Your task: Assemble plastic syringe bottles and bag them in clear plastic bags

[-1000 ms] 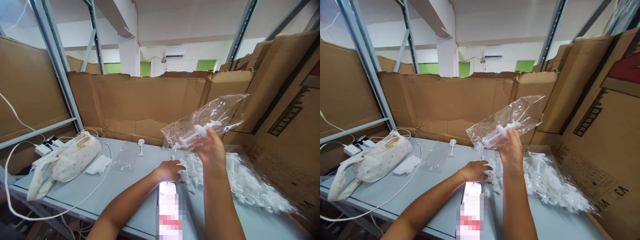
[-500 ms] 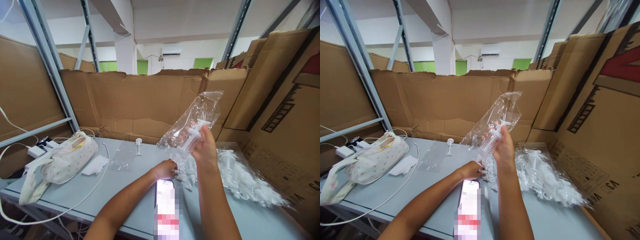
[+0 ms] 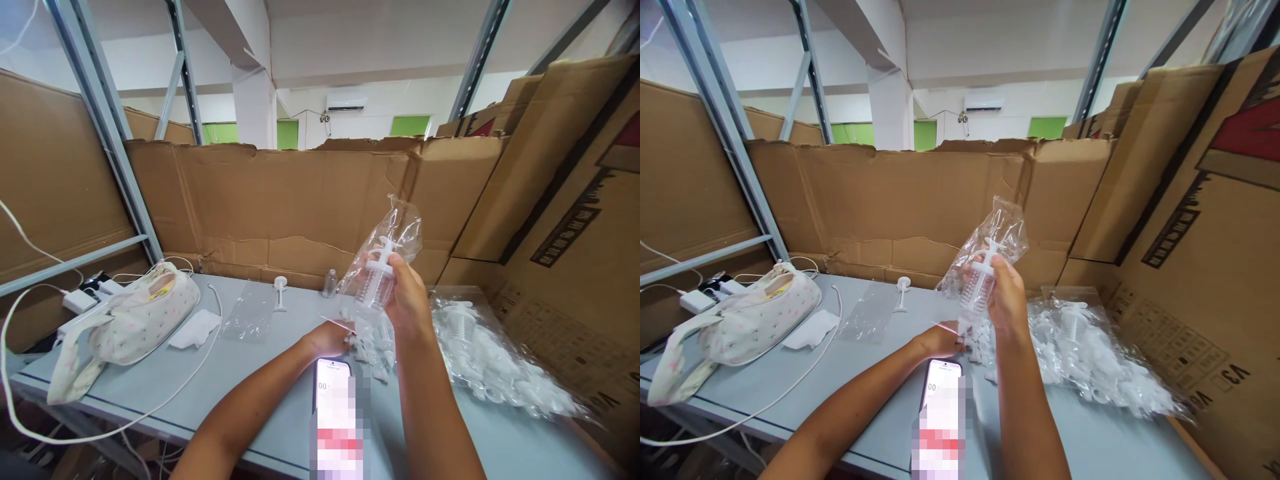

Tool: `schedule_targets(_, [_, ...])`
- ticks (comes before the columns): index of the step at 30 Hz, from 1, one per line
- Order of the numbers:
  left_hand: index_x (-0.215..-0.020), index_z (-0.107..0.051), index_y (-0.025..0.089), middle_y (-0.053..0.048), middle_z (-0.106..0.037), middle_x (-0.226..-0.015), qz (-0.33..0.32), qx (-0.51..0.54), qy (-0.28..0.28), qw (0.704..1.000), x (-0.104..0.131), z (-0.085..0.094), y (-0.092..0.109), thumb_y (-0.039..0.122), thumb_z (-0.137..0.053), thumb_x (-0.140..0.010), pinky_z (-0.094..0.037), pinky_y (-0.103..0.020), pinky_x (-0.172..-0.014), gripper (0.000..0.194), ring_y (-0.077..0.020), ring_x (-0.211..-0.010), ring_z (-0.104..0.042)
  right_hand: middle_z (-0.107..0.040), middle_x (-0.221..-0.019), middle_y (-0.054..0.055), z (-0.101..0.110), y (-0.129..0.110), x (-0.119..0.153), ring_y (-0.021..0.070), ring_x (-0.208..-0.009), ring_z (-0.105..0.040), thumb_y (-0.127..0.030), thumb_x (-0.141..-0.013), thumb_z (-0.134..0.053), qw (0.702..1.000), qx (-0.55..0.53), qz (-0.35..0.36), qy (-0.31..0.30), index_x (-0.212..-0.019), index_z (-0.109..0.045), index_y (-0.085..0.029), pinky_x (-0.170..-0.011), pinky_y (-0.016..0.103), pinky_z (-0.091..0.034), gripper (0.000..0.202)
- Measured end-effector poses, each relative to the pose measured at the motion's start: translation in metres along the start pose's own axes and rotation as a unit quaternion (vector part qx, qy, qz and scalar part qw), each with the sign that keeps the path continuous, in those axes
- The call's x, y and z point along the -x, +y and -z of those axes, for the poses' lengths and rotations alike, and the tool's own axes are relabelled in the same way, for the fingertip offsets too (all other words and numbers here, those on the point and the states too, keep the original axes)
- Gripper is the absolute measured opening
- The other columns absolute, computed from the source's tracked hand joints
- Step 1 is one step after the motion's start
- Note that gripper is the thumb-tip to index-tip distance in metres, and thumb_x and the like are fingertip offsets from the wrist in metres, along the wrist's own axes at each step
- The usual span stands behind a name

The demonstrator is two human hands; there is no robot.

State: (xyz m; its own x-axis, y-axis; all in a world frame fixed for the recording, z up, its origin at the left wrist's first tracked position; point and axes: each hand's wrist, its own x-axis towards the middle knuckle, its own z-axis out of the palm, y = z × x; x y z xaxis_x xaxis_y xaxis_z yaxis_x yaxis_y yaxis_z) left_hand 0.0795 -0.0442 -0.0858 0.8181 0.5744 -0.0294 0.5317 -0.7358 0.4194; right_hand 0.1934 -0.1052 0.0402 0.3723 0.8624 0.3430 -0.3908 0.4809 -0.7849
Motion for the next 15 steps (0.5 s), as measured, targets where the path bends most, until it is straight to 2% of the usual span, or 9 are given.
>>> schedule_targets(5, [-0.115,-0.056,0.017,-0.012,-0.066,-0.109,0.016,-0.049,0.005,0.999,0.002,-0.003,0.006,0.019,-0.055,-0.081,-0.048,-0.036,-0.085,0.034,-0.0281,-0.101,-0.063,-0.074,-0.083,0.0,0.004,0.002,-0.003,0.0198,-0.072,-0.071,-0.038,-0.069,-0.075,1.0,0.0,0.006,0.005,-0.097,-0.066,-0.022,-0.068,0.034,-0.056,0.034])
schedule_targets(10, [-0.124,-0.054,0.022,-0.01,-0.064,-0.112,0.004,-0.07,0.008,0.998,0.001,-0.009,0.005,0.019,-0.049,-0.087,-0.048,-0.037,-0.085,0.038,-0.0269,-0.1,-0.063,-0.074,-0.079,-0.003,0.008,0.007,-0.009,0.0163,-0.07,-0.07,-0.037,-0.065,-0.079,0.999,-0.017,-0.038,-0.009,-0.093,-0.068,-0.023,-0.071,0.03,-0.054,0.033])
schedule_targets(15, [-0.124,-0.055,0.018,-0.016,-0.062,-0.112,-0.017,-0.057,0.004,0.998,0.0,-0.014,0.005,0.022,-0.052,-0.085,-0.05,-0.043,-0.079,0.039,-0.0316,-0.096,-0.063,-0.074,-0.08,-0.002,0.006,0.011,-0.008,0.0156,-0.07,-0.069,-0.046,-0.068,-0.077,1.0,-0.014,-0.018,0.015,-0.094,-0.067,-0.022,-0.067,0.028,-0.053,0.036])
